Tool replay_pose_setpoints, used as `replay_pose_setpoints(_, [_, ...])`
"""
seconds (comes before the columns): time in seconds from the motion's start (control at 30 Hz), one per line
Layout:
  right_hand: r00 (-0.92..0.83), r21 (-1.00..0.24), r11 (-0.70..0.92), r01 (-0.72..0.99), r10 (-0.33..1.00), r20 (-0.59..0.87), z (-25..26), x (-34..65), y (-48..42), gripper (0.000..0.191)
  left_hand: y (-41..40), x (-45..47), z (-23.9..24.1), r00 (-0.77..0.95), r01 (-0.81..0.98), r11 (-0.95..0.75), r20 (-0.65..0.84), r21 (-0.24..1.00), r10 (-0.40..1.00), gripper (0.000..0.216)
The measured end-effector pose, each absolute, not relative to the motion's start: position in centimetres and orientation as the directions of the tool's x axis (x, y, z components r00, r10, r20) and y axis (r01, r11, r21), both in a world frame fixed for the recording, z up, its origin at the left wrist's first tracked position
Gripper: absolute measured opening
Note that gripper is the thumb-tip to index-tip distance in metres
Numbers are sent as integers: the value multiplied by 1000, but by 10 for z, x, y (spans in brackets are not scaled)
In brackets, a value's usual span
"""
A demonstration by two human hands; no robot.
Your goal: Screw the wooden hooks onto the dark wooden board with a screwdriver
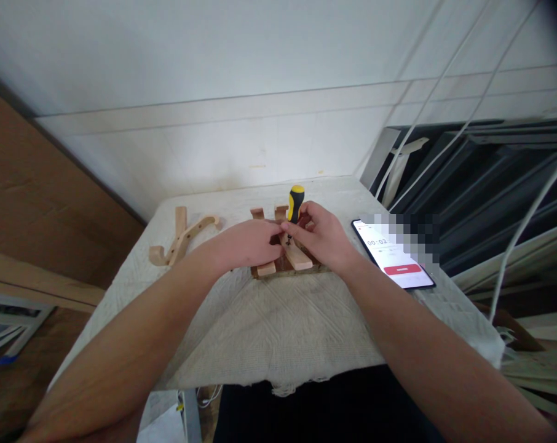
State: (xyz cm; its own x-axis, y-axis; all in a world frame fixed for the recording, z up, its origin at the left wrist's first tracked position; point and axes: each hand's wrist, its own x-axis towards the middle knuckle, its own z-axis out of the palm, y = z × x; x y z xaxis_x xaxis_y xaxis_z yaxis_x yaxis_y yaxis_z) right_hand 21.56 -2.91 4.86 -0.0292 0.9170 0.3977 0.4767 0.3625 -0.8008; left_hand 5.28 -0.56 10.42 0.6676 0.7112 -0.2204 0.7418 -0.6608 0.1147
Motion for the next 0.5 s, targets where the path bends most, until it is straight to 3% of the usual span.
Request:
replay_pose_setpoints(0.3, [-8,-863,377,336,917,398,47,215,-32,29,-9,53,107,662,748,-649,-209,139,720,32])
replay_pose_setpoints(0.5, [-1,-826,378,419,910,416,49,216,-32,31,-7,53,105,669,742,-659,-206,127,714,34])
